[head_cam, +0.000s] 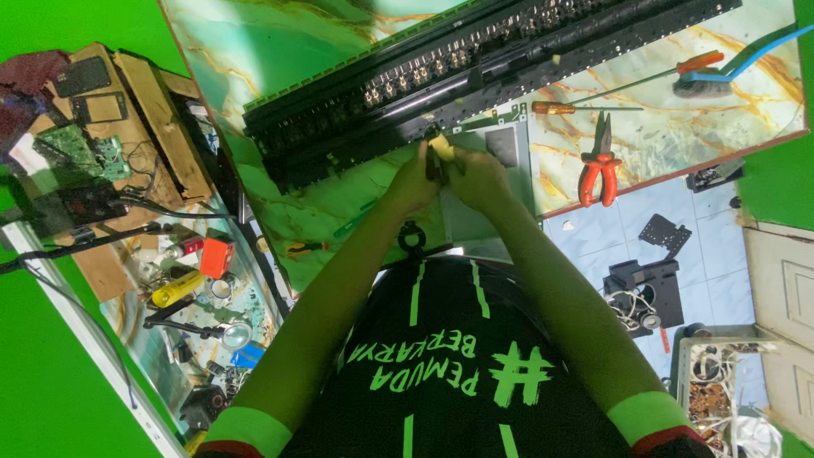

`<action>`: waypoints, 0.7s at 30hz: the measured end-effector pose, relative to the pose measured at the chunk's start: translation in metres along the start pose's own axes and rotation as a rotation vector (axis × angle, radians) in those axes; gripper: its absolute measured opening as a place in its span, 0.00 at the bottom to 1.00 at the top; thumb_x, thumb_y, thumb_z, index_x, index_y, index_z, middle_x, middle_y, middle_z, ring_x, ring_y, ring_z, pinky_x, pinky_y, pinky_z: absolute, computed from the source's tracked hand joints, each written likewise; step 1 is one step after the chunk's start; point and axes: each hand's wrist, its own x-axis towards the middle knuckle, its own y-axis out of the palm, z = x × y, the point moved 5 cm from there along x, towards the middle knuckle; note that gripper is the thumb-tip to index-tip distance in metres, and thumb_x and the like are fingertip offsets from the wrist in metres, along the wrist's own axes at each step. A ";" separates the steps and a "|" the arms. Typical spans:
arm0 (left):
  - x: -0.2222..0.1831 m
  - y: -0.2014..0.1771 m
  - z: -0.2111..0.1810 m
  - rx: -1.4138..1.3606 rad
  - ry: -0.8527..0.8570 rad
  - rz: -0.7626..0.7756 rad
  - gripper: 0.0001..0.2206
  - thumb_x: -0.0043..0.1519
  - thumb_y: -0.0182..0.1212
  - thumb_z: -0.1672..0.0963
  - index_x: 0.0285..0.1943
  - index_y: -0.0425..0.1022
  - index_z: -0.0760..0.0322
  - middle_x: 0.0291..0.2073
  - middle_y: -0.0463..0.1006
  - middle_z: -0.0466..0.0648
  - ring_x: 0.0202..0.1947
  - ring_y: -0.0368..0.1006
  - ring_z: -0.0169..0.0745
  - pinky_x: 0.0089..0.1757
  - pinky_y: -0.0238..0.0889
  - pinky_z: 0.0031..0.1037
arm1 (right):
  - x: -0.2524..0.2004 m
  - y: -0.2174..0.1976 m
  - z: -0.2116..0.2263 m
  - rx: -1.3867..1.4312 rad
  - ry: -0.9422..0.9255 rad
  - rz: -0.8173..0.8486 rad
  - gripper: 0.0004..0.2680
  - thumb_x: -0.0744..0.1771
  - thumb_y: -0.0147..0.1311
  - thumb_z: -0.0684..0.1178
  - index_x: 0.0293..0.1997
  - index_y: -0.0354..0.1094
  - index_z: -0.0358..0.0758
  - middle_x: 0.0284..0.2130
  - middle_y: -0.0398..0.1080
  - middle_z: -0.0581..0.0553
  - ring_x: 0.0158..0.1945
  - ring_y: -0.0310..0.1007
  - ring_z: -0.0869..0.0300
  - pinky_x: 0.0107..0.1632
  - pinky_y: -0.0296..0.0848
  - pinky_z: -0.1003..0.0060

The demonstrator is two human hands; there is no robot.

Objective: The person cleans a metal component and then uses a screwdriver to reassemble the internal mechanisms of an electronic keyboard at a workstation.

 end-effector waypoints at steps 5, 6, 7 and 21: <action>-0.004 0.004 0.003 -0.126 -0.049 0.014 0.33 0.56 0.69 0.56 0.70 0.56 0.57 0.51 0.81 0.58 0.51 0.79 0.56 0.49 0.72 0.39 | -0.005 -0.032 -0.001 0.033 0.103 0.260 0.11 0.66 0.53 0.51 0.50 0.76 0.45 0.30 0.78 0.39 0.34 0.80 0.52 0.43 0.78 0.54; -0.004 0.002 0.004 -0.105 -0.058 0.008 0.34 0.56 0.69 0.57 0.70 0.55 0.57 0.51 0.81 0.59 0.51 0.79 0.57 0.49 0.71 0.38 | -0.008 -0.034 -0.006 0.098 0.260 0.310 0.11 0.67 0.52 0.54 0.52 0.73 0.47 0.28 0.78 0.40 0.34 0.81 0.52 0.43 0.78 0.55; -0.004 0.002 0.004 -0.086 -0.063 0.004 0.35 0.55 0.69 0.57 0.71 0.54 0.57 0.51 0.80 0.59 0.50 0.79 0.57 0.49 0.71 0.38 | -0.011 -0.034 -0.011 0.160 0.419 0.357 0.12 0.68 0.52 0.56 0.54 0.71 0.48 0.26 0.78 0.40 0.33 0.82 0.52 0.43 0.78 0.55; -0.002 0.003 0.005 -0.077 -0.082 0.034 0.34 0.56 0.63 0.58 0.74 0.55 0.56 0.47 0.82 0.61 0.47 0.80 0.59 0.47 0.73 0.41 | 0.006 -0.016 -0.021 -0.115 0.103 0.117 0.12 0.66 0.54 0.55 0.49 0.76 0.41 0.33 0.76 0.33 0.37 0.76 0.40 0.45 0.76 0.49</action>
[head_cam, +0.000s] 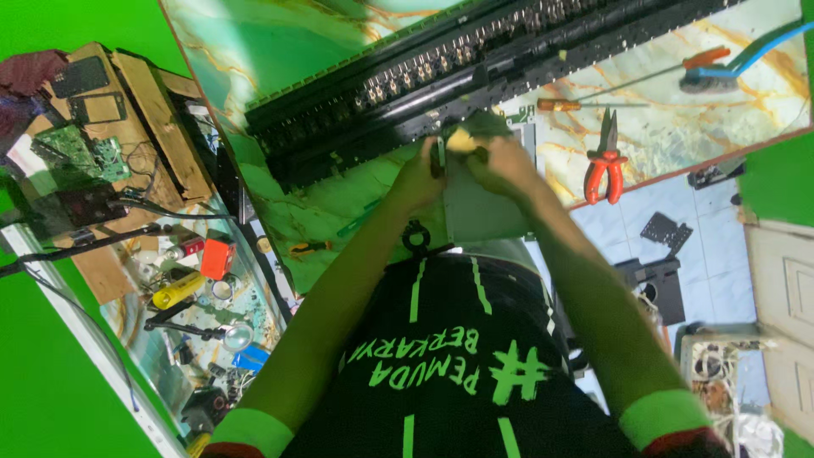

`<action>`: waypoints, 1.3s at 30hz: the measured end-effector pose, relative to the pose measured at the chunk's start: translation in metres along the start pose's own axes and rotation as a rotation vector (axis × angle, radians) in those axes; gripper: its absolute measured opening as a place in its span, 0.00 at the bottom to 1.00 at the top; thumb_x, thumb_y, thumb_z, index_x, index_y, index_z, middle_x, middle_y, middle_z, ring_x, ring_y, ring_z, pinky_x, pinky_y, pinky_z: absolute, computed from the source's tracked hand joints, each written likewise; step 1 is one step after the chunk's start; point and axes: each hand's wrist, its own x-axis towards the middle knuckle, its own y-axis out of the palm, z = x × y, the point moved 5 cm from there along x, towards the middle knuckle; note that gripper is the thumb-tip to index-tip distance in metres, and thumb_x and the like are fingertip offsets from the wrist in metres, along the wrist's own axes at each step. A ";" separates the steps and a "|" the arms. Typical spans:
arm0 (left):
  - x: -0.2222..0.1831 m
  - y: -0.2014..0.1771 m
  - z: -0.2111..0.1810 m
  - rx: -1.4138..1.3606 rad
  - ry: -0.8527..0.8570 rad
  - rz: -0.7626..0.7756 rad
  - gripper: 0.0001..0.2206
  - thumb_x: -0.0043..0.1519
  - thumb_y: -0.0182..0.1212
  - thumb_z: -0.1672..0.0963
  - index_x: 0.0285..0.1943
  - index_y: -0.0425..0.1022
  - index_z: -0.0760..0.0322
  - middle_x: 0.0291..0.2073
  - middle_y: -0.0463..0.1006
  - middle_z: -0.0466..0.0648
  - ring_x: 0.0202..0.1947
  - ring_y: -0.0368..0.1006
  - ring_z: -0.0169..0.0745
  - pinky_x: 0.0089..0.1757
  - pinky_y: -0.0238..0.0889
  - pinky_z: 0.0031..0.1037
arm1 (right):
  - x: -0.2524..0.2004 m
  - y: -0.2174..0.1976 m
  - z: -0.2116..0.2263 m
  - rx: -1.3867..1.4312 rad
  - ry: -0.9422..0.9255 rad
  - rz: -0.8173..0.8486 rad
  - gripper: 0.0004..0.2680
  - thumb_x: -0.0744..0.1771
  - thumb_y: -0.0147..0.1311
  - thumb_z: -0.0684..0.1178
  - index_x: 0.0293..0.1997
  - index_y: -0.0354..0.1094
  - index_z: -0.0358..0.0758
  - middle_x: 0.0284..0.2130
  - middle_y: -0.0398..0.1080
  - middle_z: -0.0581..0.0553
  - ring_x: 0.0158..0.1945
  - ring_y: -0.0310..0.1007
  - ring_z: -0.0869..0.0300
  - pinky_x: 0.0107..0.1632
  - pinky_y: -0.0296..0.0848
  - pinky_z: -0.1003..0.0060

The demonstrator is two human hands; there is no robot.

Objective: The person cleans a metal component and then uses a screwdriver to reassemble the internal mechanisms of an electronic keyboard at a workstation.

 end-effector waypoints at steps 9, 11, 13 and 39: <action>0.002 -0.006 -0.003 0.008 0.038 -0.005 0.28 0.58 0.68 0.55 0.67 0.61 0.57 0.46 0.82 0.57 0.45 0.82 0.56 0.46 0.74 0.40 | -0.037 -0.004 0.040 -0.146 -0.147 -0.041 0.13 0.63 0.55 0.49 0.52 0.76 0.46 0.47 0.70 0.34 0.52 0.71 0.42 0.50 0.72 0.46; -0.003 -0.008 -0.007 0.028 0.069 -0.038 0.31 0.55 0.68 0.56 0.69 0.60 0.55 0.46 0.83 0.57 0.46 0.81 0.56 0.46 0.73 0.40 | -0.057 -0.003 0.030 -0.212 -0.131 0.068 0.12 0.63 0.54 0.51 0.51 0.76 0.52 0.47 0.70 0.36 0.52 0.71 0.42 0.51 0.72 0.45; -0.004 -0.008 -0.012 0.018 0.066 -0.040 0.33 0.54 0.70 0.56 0.69 0.59 0.54 0.45 0.83 0.57 0.45 0.81 0.56 0.46 0.73 0.40 | -0.068 0.000 0.015 -0.315 -0.141 0.179 0.10 0.66 0.53 0.54 0.49 0.77 0.58 0.47 0.70 0.38 0.54 0.70 0.41 0.53 0.72 0.45; -0.015 0.004 -0.012 -0.091 -0.056 -0.229 0.28 0.53 0.68 0.58 0.66 0.68 0.56 0.41 0.84 0.56 0.42 0.82 0.51 0.45 0.73 0.35 | -0.083 -0.063 -0.028 -0.444 -0.362 -0.207 0.15 0.64 0.57 0.47 0.58 0.72 0.50 0.53 0.68 0.40 0.60 0.62 0.44 0.56 0.64 0.47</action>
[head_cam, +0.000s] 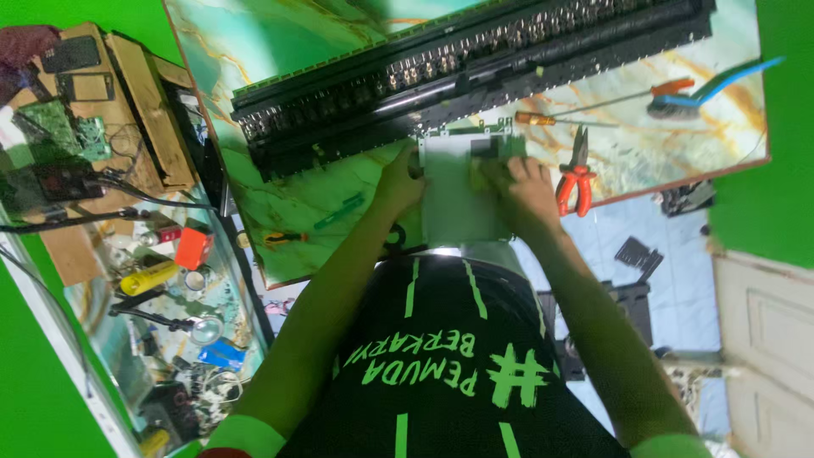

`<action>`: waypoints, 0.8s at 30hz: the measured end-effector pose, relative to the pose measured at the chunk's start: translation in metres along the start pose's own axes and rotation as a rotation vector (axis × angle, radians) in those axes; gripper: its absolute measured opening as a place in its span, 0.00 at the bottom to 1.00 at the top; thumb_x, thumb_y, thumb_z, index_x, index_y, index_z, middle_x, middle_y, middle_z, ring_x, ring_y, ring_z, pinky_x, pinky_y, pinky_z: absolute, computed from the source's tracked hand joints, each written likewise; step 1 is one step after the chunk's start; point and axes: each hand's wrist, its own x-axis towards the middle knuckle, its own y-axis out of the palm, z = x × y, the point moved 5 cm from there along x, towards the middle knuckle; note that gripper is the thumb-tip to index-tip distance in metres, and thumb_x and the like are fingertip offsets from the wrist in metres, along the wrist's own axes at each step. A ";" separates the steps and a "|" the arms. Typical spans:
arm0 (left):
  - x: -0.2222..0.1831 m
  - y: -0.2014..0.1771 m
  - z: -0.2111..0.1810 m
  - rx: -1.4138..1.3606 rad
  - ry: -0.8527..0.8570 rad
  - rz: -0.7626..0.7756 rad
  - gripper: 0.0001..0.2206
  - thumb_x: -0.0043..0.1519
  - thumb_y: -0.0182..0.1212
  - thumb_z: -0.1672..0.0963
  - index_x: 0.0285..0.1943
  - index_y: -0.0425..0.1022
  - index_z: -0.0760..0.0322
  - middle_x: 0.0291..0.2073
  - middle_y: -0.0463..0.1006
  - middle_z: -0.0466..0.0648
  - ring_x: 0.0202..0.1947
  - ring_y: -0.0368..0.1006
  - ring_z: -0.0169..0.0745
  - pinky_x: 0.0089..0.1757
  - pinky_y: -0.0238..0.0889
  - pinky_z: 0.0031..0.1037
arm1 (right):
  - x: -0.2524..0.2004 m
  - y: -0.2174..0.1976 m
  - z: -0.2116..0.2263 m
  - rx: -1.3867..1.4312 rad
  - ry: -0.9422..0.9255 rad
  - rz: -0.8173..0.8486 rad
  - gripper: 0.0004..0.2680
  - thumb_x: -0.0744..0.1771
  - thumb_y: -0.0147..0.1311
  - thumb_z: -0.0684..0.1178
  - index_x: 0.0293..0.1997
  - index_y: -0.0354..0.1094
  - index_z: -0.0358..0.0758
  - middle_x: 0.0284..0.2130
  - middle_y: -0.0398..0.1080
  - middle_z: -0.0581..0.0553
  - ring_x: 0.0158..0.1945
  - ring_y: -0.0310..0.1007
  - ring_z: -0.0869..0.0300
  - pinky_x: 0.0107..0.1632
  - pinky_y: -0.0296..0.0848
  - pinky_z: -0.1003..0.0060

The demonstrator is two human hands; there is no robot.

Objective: The person cleans a metal component and then uses a screwdriver to reassemble the internal mechanisms of an electronic keyboard at a workstation.

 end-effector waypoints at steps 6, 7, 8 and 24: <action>-0.007 0.000 0.000 0.015 0.022 -0.100 0.27 0.52 0.70 0.57 0.63 0.71 0.60 0.44 0.83 0.55 0.43 0.81 0.50 0.45 0.73 0.35 | -0.034 -0.003 0.025 0.064 -0.070 0.228 0.19 0.63 0.58 0.51 0.61 0.69 0.50 0.45 0.70 0.43 0.54 0.67 0.44 0.58 0.64 0.45; -0.006 -0.001 -0.002 0.006 0.037 -0.109 0.26 0.53 0.70 0.56 0.62 0.72 0.60 0.45 0.83 0.55 0.43 0.82 0.50 0.46 0.73 0.35 | -0.036 -0.004 0.028 0.047 -0.103 0.250 0.19 0.63 0.58 0.51 0.62 0.68 0.49 0.44 0.71 0.44 0.53 0.68 0.44 0.60 0.64 0.46; -0.005 -0.003 -0.004 -0.002 0.051 -0.117 0.25 0.53 0.69 0.56 0.62 0.73 0.60 0.46 0.83 0.54 0.43 0.82 0.50 0.46 0.73 0.35 | -0.037 -0.006 0.031 0.114 -0.135 0.263 0.20 0.62 0.58 0.50 0.61 0.69 0.48 0.44 0.71 0.43 0.53 0.68 0.45 0.57 0.64 0.46; 0.006 0.026 0.047 0.280 0.038 -0.596 0.10 0.53 0.68 0.57 0.42 0.86 0.59 0.36 0.83 0.60 0.39 0.80 0.62 0.42 0.72 0.42 | -0.044 -0.006 0.056 0.231 -0.720 0.202 0.14 0.61 0.56 0.45 0.50 0.75 0.57 0.51 0.72 0.51 0.60 0.65 0.50 0.65 0.58 0.50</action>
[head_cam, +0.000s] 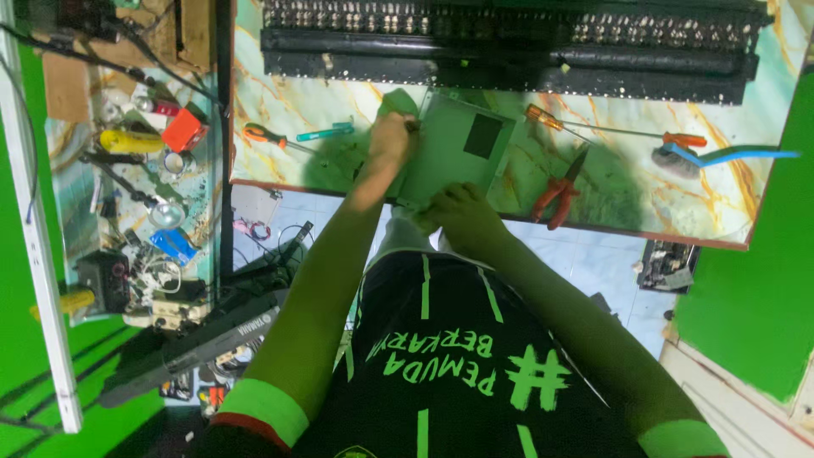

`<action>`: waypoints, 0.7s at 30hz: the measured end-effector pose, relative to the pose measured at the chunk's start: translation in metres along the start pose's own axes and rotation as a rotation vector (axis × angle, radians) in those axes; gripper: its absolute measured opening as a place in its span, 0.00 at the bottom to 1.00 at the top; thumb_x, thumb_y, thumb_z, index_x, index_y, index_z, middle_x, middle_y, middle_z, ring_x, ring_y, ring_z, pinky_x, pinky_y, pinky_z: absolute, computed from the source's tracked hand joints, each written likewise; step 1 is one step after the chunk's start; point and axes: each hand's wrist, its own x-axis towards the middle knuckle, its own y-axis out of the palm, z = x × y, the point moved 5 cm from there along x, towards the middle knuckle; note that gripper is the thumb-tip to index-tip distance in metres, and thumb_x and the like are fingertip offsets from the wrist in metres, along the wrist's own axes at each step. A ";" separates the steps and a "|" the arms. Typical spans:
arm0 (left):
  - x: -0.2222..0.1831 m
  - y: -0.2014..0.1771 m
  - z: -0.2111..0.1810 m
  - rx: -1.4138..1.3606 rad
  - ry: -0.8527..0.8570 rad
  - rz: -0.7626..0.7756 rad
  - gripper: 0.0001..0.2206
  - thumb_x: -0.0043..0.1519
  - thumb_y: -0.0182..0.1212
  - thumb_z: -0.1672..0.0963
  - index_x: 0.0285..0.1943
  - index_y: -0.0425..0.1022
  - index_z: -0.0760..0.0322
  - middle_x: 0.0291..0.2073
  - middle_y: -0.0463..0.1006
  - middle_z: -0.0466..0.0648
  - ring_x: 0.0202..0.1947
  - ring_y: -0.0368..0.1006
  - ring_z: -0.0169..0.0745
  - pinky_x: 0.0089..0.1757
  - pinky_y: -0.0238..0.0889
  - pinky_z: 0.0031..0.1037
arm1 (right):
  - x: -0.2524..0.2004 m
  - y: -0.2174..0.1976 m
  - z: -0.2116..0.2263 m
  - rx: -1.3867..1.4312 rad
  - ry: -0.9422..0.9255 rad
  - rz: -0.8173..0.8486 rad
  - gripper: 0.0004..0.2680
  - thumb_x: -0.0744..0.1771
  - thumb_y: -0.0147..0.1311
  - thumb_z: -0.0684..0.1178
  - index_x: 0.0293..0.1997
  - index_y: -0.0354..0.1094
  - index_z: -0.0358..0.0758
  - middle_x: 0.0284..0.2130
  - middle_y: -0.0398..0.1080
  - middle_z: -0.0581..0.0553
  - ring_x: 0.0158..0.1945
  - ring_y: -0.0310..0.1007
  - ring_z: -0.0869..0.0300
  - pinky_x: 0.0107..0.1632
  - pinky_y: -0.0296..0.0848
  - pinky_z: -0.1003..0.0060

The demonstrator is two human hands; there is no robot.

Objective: The person cleans a metal component and then uses a screwdriver to reassemble the internal mechanisms of an electronic keyboard at a workstation.

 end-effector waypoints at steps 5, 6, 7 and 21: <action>-0.029 -0.031 -0.025 -0.134 -0.112 0.054 0.09 0.55 0.71 0.54 0.41 0.85 0.61 0.36 0.84 0.57 0.40 0.81 0.58 0.44 0.74 0.40 | -0.020 -0.018 -0.018 0.061 0.013 -0.017 0.16 0.60 0.58 0.46 0.52 0.76 0.55 0.48 0.71 0.47 0.58 0.64 0.49 0.62 0.58 0.47; -0.039 -0.043 -0.031 -0.135 -0.104 0.040 0.11 0.56 0.72 0.53 0.43 0.83 0.62 0.36 0.83 0.59 0.40 0.81 0.59 0.44 0.73 0.40 | -0.014 -0.022 -0.016 -0.001 -0.025 -0.114 0.16 0.60 0.57 0.46 0.53 0.76 0.54 0.50 0.71 0.47 0.59 0.64 0.49 0.63 0.59 0.48; -0.051 -0.053 -0.036 -0.134 -0.097 0.029 0.13 0.57 0.73 0.52 0.45 0.82 0.63 0.35 0.83 0.60 0.39 0.80 0.60 0.44 0.73 0.41 | -0.009 -0.023 -0.012 -0.061 -0.062 -0.212 0.16 0.61 0.57 0.47 0.54 0.75 0.53 0.51 0.71 0.47 0.60 0.65 0.49 0.63 0.59 0.48; -0.093 -0.046 -0.029 0.172 -0.190 0.180 0.15 0.58 0.70 0.49 0.46 0.83 0.59 0.41 0.81 0.60 0.48 0.75 0.64 0.48 0.69 0.47 | -0.032 -0.034 -0.041 0.062 -0.092 0.064 0.12 0.64 0.52 0.42 0.49 0.77 0.53 0.46 0.71 0.48 0.57 0.67 0.51 0.59 0.62 0.49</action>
